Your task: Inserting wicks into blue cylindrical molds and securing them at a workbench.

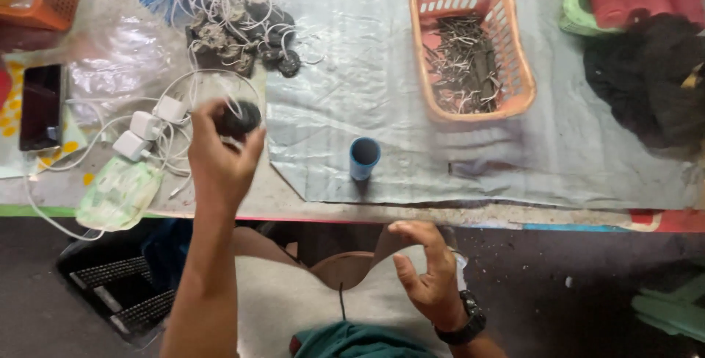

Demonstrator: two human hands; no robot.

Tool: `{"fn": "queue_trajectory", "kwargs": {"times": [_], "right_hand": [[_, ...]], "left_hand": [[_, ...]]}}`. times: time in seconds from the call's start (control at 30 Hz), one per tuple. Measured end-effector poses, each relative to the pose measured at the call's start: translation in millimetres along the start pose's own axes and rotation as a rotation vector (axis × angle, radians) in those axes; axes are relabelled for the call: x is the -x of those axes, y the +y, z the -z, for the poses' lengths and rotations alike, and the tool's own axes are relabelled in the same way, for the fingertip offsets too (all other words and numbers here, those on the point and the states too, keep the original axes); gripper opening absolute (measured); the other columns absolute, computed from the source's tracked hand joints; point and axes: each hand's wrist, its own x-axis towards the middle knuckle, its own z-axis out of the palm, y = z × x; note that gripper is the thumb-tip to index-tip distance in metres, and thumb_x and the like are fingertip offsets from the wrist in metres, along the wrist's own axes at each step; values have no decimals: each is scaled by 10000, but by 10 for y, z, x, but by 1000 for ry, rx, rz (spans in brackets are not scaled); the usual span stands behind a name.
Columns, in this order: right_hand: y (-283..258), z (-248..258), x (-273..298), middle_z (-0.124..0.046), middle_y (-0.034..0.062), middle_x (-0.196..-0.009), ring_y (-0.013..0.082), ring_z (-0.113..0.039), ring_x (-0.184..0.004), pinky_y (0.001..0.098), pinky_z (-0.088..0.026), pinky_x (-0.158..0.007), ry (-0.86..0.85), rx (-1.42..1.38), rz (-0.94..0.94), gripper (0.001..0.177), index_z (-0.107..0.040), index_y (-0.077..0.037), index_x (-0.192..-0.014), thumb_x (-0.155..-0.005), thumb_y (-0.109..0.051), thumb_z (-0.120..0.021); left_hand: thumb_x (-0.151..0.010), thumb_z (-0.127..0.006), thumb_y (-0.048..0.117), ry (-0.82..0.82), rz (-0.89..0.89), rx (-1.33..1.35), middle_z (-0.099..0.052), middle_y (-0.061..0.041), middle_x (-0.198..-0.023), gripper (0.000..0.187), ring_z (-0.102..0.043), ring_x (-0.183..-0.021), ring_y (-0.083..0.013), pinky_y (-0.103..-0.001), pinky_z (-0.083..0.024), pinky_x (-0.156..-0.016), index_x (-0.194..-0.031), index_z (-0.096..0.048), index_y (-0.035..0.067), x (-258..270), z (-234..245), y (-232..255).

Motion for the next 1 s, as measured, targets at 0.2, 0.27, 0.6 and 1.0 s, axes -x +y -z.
{"fn": "queue_trajectory", "kwargs": {"times": [0.2,0.27,0.6,1.0], "right_hand": [[-163,-247,-118,-570,116,-986,230,-572,-900,326,-491,-791,-109,-70,187,243,-518,-48,-1034,-836,-186,-500],[-95,-195,-232,-573,107,-969,208,-565,-879,290,-493,-743,-22,-74,149,205,-517,-50,-1011,-827,-135,-486],[-219,-229,-78,-610,18,-848,107,-571,-719,226,-465,-639,-366,-131,-138,337,-515,-81,-1079,-822,-298,-511],[-133,-373,27,-525,124,-1113,188,-501,-1029,290,-409,-878,-211,-830,-484,482,-422,19,-1180,-806,-259,-546]], "left_hand": [[-699,-611,217,-288,205,-21,-566,-108,-928,445,-580,-675,-178,-256,-490,-591,-1079,-434,67,807,221,81],[-688,-615,233,-289,299,3,-566,-90,-953,475,-575,-699,-167,-256,-477,-622,-1103,-438,86,952,263,53],[-652,-613,118,-466,-54,11,-493,-89,-919,484,-529,-814,-272,-357,-440,-659,-1109,-452,127,1410,-23,218],[-761,-682,305,-233,-488,-45,-455,-129,-1017,421,-522,-828,-245,-382,-453,-702,-1097,-516,115,1098,25,531]]}}
